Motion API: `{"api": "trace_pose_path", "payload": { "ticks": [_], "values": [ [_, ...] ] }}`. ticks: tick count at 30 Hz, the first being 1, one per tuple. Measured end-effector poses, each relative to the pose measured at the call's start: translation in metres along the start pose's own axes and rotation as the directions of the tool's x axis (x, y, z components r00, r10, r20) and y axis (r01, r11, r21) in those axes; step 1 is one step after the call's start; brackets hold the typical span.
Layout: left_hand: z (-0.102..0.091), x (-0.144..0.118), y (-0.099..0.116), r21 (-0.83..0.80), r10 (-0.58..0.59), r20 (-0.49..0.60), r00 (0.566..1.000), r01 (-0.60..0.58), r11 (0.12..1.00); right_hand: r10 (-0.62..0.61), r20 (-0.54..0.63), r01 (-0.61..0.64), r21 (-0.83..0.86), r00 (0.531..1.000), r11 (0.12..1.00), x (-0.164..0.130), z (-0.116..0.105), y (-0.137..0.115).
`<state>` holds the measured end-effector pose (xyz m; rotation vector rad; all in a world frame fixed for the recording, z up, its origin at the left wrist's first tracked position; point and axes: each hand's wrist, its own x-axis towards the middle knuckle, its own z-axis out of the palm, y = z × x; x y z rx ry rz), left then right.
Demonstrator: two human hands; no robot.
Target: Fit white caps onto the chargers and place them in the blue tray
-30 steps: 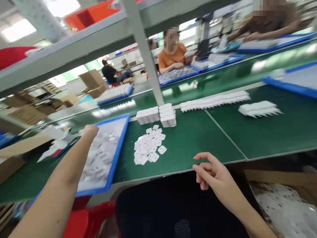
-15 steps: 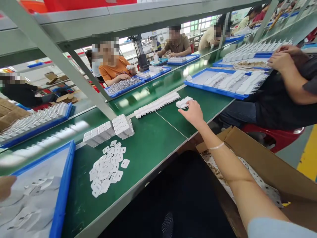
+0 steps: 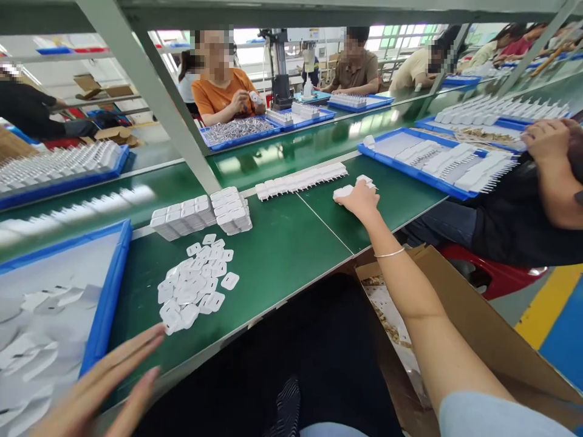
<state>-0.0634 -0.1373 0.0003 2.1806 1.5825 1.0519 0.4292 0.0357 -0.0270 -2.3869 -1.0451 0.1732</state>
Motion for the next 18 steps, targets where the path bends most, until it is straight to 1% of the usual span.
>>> {"api": "trace_pose_path", "payload": {
  "ticks": [1,2,3,4,5,6,7,8,9,10,11,12,14,16,18],
  "values": [
    [0.023,-0.008,0.005,-0.095,-0.050,0.001,0.999,0.050,0.994,-0.032,0.030,0.032,0.010,0.999,0.999,-0.008,-0.002,-0.001],
    [0.047,-0.014,0.013,-0.247,-0.064,0.012,0.998,0.065,0.967,-0.071,0.063,0.070,0.026,0.995,0.997,-0.018,-0.004,-0.003],
    [0.070,-0.017,0.023,-0.392,-0.133,0.089,0.987,0.157,0.906,-0.117,0.100,0.113,0.047,0.988,0.992,-0.031,-0.005,-0.005],
    [0.091,-0.019,0.034,-0.543,-0.197,0.154,0.968,0.250,0.802,-0.170,0.141,0.161,0.072,0.975,0.984,-0.048,-0.006,-0.008],
    [0.108,-0.018,0.046,-0.673,-0.250,0.205,0.946,0.322,0.666,-0.236,0.172,0.219,0.113,0.956,0.969,-0.068,-0.007,-0.011],
    [0.122,-0.016,0.058,-0.765,-0.283,0.245,0.928,0.364,0.531,-0.299,0.194,0.273,0.151,0.934,0.950,-0.091,-0.008,-0.013],
    [0.131,-0.012,0.068,-0.826,-0.301,0.273,0.914,0.383,0.414,-0.378,0.204,0.337,0.210,0.903,0.918,-0.117,-0.008,-0.015],
    [0.136,-0.007,0.076,-0.859,-0.312,0.302,0.901,0.399,0.320,-0.500,0.146,0.431,0.341,0.854,0.836,-0.144,-0.007,-0.017],
    [0.138,-0.001,0.083,-0.874,-0.305,0.338,0.890,0.417,0.248,-0.576,0.072,0.495,0.433,0.814,0.753,-0.171,-0.006,-0.019],
    [0.138,0.004,0.087,-0.882,-0.289,0.363,0.886,0.427,0.199,-0.622,0.001,0.543,0.486,0.783,0.685,-0.198,-0.003,-0.021],
    [0.137,0.009,0.089,-0.884,-0.271,0.382,0.884,0.435,0.174,-0.656,-0.043,0.579,0.515,0.754,0.632,-0.222,0.000,-0.022],
    [0.136,0.013,0.090,-0.883,-0.255,0.390,0.885,0.438,0.169,-0.667,-0.089,0.600,0.536,0.740,0.594,-0.243,0.003,-0.023],
    [0.133,0.020,0.089,-0.880,-0.264,0.367,0.892,0.425,0.212,-0.650,-0.147,0.603,0.566,0.745,0.563,-0.276,0.012,-0.025],
    [0.131,0.022,0.085,-0.872,-0.315,0.322,0.893,0.410,0.269,-0.639,-0.157,0.585,0.603,0.753,0.542,-0.295,0.020,-0.026],
    [0.129,0.023,0.080,-0.873,-0.375,0.275,0.885,0.393,0.290,-0.671,-0.109,0.555,0.667,0.733,0.497,-0.300,0.023,-0.026]
  ]
}}
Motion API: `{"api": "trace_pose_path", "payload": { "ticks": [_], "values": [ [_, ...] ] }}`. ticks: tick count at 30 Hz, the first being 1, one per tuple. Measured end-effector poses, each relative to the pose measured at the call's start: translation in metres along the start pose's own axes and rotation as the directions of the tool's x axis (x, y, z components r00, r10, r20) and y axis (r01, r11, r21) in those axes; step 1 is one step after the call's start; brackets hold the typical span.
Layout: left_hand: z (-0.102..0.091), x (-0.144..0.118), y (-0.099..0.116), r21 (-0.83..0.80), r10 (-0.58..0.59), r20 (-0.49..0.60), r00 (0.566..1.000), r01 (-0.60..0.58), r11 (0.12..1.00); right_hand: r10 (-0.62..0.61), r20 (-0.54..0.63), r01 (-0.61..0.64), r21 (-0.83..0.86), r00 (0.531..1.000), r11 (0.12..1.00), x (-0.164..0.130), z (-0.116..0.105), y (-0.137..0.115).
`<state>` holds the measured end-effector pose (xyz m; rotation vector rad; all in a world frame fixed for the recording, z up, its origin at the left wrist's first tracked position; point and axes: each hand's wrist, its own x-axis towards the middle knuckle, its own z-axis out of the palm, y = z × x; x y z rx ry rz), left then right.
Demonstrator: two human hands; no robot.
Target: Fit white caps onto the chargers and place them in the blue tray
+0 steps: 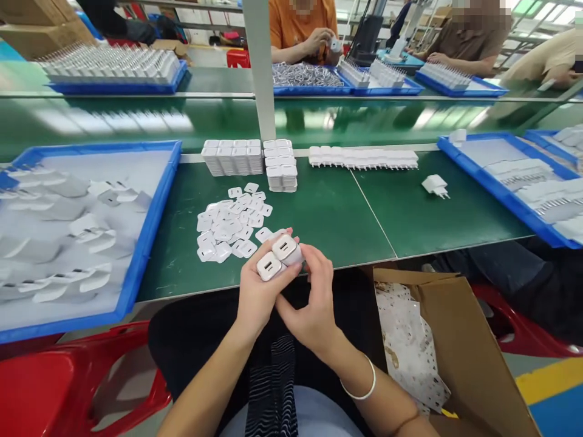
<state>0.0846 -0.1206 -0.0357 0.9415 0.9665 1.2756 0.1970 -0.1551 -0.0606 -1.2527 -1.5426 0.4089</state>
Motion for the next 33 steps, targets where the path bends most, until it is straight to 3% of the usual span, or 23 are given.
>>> {"api": "trace_pose_path", "payload": {
  "ticks": [3,7,10,13,15,17,20,25,28,33],
  "values": [
    [-0.014,0.000,0.003,-0.002,0.012,0.014,1.000,-0.012,1.000,0.066,0.141,-0.096,0.222,0.988,0.970,0.009,-0.010,0.006],
    [-0.036,0.000,0.009,-0.081,-0.073,0.267,0.961,0.098,0.992,0.271,0.252,-0.362,0.463,0.929,0.809,0.034,-0.027,0.016],
    [-0.047,-0.002,0.005,-0.243,-0.145,0.416,0.898,0.264,0.933,0.303,0.439,-0.512,0.510,0.846,0.691,0.045,-0.027,0.017],
    [-0.053,-0.005,-0.005,-0.307,-0.205,0.489,0.848,0.387,0.870,0.299,0.615,-0.650,0.487,0.730,0.584,0.048,-0.019,0.015],
    [-0.055,-0.007,-0.009,-0.285,-0.241,0.504,0.830,0.423,0.860,0.281,0.692,-0.713,0.477,0.665,0.513,0.047,-0.013,0.015],
    [-0.056,-0.008,-0.008,-0.257,-0.247,0.513,0.822,0.421,0.870,0.260,0.725,-0.738,0.480,0.638,0.474,0.046,-0.009,0.016],
    [-0.057,-0.009,0.000,-0.216,-0.198,0.533,0.822,0.359,0.908,0.294,0.678,-0.708,0.479,0.674,0.518,0.046,-0.008,0.017],
    [-0.059,-0.012,0.016,0.014,-0.077,0.433,0.898,0.079,0.997,0.348,0.432,-0.537,0.469,0.832,0.701,0.045,-0.017,0.012],
    [-0.061,-0.014,0.021,0.147,-0.033,0.348,0.937,-0.020,0.989,0.350,0.412,-0.521,0.444,0.841,0.729,0.043,-0.025,0.008],
    [-0.062,-0.014,0.024,0.199,-0.026,0.392,0.919,-0.057,0.978,0.315,0.425,-0.479,0.367,0.849,0.797,0.043,-0.034,0.006]
  ]
}}
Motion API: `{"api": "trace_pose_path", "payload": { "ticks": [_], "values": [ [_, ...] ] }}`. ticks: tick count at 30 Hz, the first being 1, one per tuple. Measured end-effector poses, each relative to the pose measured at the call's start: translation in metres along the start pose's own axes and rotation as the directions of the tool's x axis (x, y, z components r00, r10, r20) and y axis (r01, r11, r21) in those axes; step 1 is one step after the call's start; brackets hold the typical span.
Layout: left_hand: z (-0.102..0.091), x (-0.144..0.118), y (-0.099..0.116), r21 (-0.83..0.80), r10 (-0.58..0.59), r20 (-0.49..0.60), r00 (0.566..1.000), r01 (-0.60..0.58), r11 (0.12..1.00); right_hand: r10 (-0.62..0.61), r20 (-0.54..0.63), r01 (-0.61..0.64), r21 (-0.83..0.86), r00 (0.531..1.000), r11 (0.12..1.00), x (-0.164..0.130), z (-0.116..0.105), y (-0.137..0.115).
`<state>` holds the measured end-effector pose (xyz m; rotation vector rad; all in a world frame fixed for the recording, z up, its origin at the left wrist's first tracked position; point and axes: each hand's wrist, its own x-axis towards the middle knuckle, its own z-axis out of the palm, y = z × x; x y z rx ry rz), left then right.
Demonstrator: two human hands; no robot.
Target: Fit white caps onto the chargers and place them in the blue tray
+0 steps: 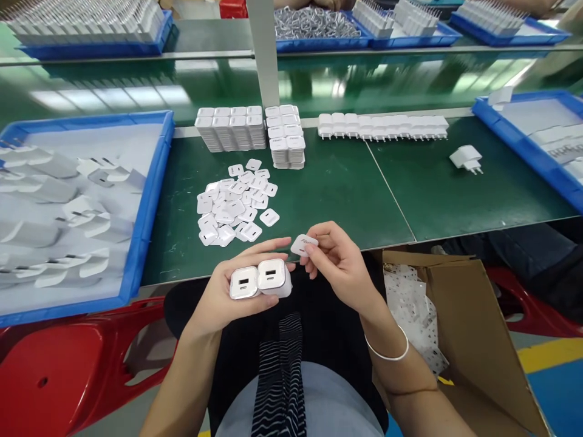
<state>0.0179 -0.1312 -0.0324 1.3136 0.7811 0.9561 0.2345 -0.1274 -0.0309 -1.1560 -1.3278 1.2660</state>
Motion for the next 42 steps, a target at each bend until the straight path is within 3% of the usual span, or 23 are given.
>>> {"api": "trace_pose_path", "payload": {
  "ticks": [4,7,11,16,25,42],
  "values": [
    [0.002,0.002,-0.002,0.013,-0.007,-0.011,1.000,0.007,1.000,-0.005,0.015,0.007,-0.114,1.000,0.993,0.002,0.000,0.000],
    [0.006,0.001,-0.003,0.021,0.015,-0.048,0.999,-0.014,1.000,0.023,-0.053,-0.027,-0.073,0.998,0.997,0.003,0.002,0.000],
    [0.013,-0.002,-0.003,0.230,0.129,-0.137,0.982,-0.095,0.969,0.069,-0.125,-0.070,0.001,0.990,0.998,-0.001,0.002,-0.005],
    [0.019,-0.005,-0.001,0.410,0.210,-0.136,0.968,-0.138,0.901,0.133,0.017,-0.134,0.073,0.991,0.988,-0.008,0.002,-0.017],
    [0.022,-0.006,0.003,0.439,0.268,-0.107,0.958,-0.196,0.877,0.182,0.155,-0.187,0.021,0.971,0.982,-0.008,0.002,-0.035],
    [0.021,-0.004,0.002,0.475,0.316,-0.066,0.946,-0.249,0.844,0.234,0.137,-0.231,-0.040,0.962,0.972,-0.007,0.004,-0.039]
  ]
}}
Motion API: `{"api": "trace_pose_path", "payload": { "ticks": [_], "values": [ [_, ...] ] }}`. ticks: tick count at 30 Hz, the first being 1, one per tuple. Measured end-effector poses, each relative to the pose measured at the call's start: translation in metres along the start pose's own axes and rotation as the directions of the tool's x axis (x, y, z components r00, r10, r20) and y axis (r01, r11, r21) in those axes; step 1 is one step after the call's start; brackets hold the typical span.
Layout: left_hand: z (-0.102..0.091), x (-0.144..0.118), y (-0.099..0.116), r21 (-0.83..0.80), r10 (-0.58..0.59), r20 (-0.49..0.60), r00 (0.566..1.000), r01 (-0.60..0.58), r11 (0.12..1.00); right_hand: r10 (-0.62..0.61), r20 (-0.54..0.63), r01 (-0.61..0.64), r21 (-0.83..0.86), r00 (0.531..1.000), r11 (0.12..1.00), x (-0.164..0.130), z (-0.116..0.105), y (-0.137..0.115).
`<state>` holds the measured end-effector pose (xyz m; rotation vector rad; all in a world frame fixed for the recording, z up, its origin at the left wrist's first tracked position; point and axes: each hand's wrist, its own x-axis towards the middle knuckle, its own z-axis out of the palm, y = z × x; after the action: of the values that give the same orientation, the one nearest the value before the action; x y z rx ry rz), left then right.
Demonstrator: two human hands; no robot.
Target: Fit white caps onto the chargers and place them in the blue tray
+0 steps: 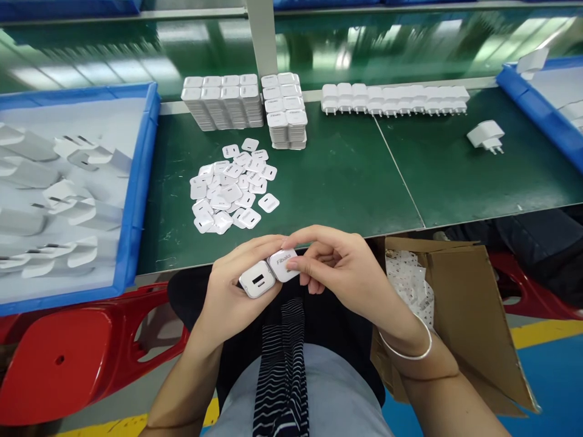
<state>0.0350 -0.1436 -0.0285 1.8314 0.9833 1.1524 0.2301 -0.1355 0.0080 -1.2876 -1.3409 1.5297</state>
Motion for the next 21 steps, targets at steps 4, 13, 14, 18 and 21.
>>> {"api": "trace_pose_path", "payload": {
  "ticks": [4,13,14,18,21],
  "values": [
    [-0.0003,-0.0003,-0.0001,0.022,-0.002,0.013,1.000,0.002,1.000,0.053,-0.011,-0.053,0.018,0.999,0.998,-0.0011,-0.0001,-0.0017],
    [-0.0003,-0.0010,0.0001,0.038,-0.003,0.024,1.000,0.002,0.999,0.096,-0.001,-0.096,0.045,0.995,0.994,0.0000,0.0004,-0.0025],
    [-0.0001,-0.0011,0.0002,0.039,-0.003,0.024,1.000,0.002,0.999,0.099,0.003,-0.099,0.048,0.995,0.994,0.0002,0.0000,-0.0025],
    [0.0003,-0.0013,0.0000,0.045,-0.013,0.021,1.000,0.012,0.999,0.100,0.014,-0.101,0.043,0.995,0.994,0.0003,-0.0015,-0.0022],
    [0.0004,-0.0010,-0.0005,0.040,-0.009,0.020,1.000,0.008,0.999,0.102,0.018,-0.102,0.038,0.995,0.994,0.0002,-0.0023,-0.0020]
  ]
}}
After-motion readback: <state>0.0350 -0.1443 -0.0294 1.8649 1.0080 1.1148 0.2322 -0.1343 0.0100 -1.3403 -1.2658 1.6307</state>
